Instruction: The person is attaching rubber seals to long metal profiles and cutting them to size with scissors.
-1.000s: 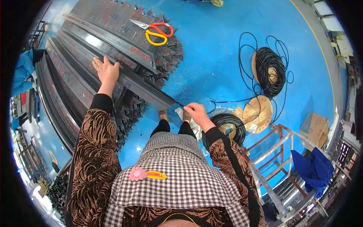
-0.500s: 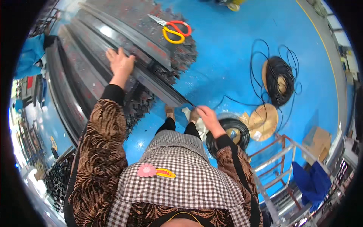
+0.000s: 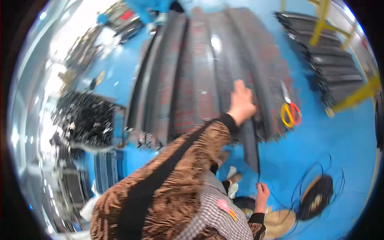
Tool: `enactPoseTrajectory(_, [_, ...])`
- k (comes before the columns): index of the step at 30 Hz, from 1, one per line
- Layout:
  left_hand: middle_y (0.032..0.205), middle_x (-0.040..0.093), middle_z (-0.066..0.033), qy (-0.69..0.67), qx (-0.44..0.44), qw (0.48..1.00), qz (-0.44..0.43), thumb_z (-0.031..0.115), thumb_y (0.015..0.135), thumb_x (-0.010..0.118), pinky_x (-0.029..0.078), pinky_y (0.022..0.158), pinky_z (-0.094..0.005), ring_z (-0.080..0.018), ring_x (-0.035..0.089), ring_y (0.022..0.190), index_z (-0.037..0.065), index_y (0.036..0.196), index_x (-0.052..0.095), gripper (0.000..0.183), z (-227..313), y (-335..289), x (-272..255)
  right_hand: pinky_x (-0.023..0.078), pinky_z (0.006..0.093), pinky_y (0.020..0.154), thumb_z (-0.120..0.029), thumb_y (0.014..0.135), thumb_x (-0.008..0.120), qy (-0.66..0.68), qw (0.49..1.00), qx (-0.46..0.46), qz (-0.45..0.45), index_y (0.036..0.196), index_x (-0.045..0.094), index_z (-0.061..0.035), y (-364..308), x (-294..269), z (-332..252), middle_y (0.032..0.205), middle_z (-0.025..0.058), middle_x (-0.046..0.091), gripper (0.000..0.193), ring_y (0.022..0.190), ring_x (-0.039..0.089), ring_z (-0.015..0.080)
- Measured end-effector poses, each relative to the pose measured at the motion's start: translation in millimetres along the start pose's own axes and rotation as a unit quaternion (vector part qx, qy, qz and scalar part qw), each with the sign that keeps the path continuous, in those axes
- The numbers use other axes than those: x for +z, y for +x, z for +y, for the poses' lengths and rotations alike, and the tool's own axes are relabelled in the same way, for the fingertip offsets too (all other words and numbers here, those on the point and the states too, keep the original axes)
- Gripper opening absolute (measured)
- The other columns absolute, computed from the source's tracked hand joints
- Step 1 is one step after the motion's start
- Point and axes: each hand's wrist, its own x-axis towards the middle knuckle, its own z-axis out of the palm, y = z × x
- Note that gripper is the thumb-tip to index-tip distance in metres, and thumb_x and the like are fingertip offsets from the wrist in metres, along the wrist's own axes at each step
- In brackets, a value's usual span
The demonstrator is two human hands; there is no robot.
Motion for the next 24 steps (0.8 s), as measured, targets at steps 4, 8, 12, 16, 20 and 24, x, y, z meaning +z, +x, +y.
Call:
enactPoseTrajectory(4, [0.142, 0.01, -0.036, -0.008, -0.014, 1.0, 0.006, 0.017, 0.068, 0.053, 0.028, 0.099, -0.0532, -0.0498, 0.01, 0.133, -0.009, 0.114, 0.046, 0.054, 12, 1, -6, 0.044, 0.0248, 0.071, -0.012, 0.084, 0.056, -0.019, 0.999, -0.035, -0.025, 0.09, 0.063, 0.0024, 16, 8, 9, 0.083, 0.0066, 0.063, 0.016, 0.073, 0.054, 0.0148])
enactPoseTrajectory(8, [0.143, 0.008, -0.0353, -0.008, -0.019, 1.0, 0.001, 0.017, 0.068, 0.054, 0.028, 0.099, -0.0535, -0.0485, 0.006, 0.135, -0.01, 0.118, 0.044, 0.058, 8, -3, -15, 0.044, 0.025, 0.071, -0.014, 0.085, 0.054, -0.024, 0.996, -0.03, -0.075, 0.09, 0.063, 0.0018, 14, 10, -8, 0.082, 0.0064, 0.063, 0.018, 0.074, 0.054, 0.0146])
enactPoseTrajectory(12, [0.142, 0.012, -0.0345, -0.009, -0.013, 0.999, 0.034, 0.016, 0.066, 0.054, 0.03, 0.098, -0.0518, -0.0498, 0.013, 0.132, -0.007, 0.113, 0.048, 0.053, 12, 0, -6, 0.044, 0.0253, 0.071, -0.015, 0.087, 0.051, -0.028, 0.996, -0.018, -0.082, 0.09, 0.063, 0.0013, 8, 8, -27, 0.081, 0.0062, 0.063, 0.021, 0.074, 0.054, 0.0145])
enactPoseTrajectory(16, [0.136, 0.025, -0.0336, -0.046, -0.015, 0.998, 0.03, 0.017, 0.064, 0.056, 0.035, 0.095, -0.0508, -0.0516, 0.028, 0.123, -0.002, 0.101, 0.054, 0.042, 11, 1, -13, 0.043, 0.0262, 0.071, -0.02, 0.089, 0.049, -0.011, 0.999, -0.023, -0.039, 0.092, 0.064, -0.0004, 7, 4, -11, 0.08, 0.0052, 0.064, 0.025, 0.074, 0.054, 0.0146])
enactPoseTrajectory(20, [0.133, 0.03, -0.033, -0.016, 0.015, 0.998, 0.052, 0.017, 0.062, 0.058, 0.035, 0.095, -0.0501, -0.0511, 0.03, 0.122, -0.002, 0.099, 0.055, 0.042, 4, -1, -21, 0.043, 0.0244, 0.068, -0.018, 0.087, 0.055, 0.016, 0.999, 0.033, -0.029, 0.089, 0.065, 0.0, -9, -6, 9, 0.08, 0.0045, 0.063, 0.02, 0.071, 0.054, 0.0145])
enactPoseTrajectory(24, [0.143, 0.016, -0.0334, 0.027, 0.02, 0.999, 0.036, 0.021, 0.065, 0.058, 0.031, 0.099, -0.0488, -0.0488, 0.018, 0.132, -0.003, 0.114, 0.051, 0.055, 6, 1, -5, 0.044, 0.0246, 0.067, -0.017, 0.085, 0.057, 0.036, 0.999, -0.006, 0.014, 0.092, 0.064, 0.0016, 22, 23, -6, 0.08, 0.0046, 0.064, 0.021, 0.07, 0.056, 0.0145])
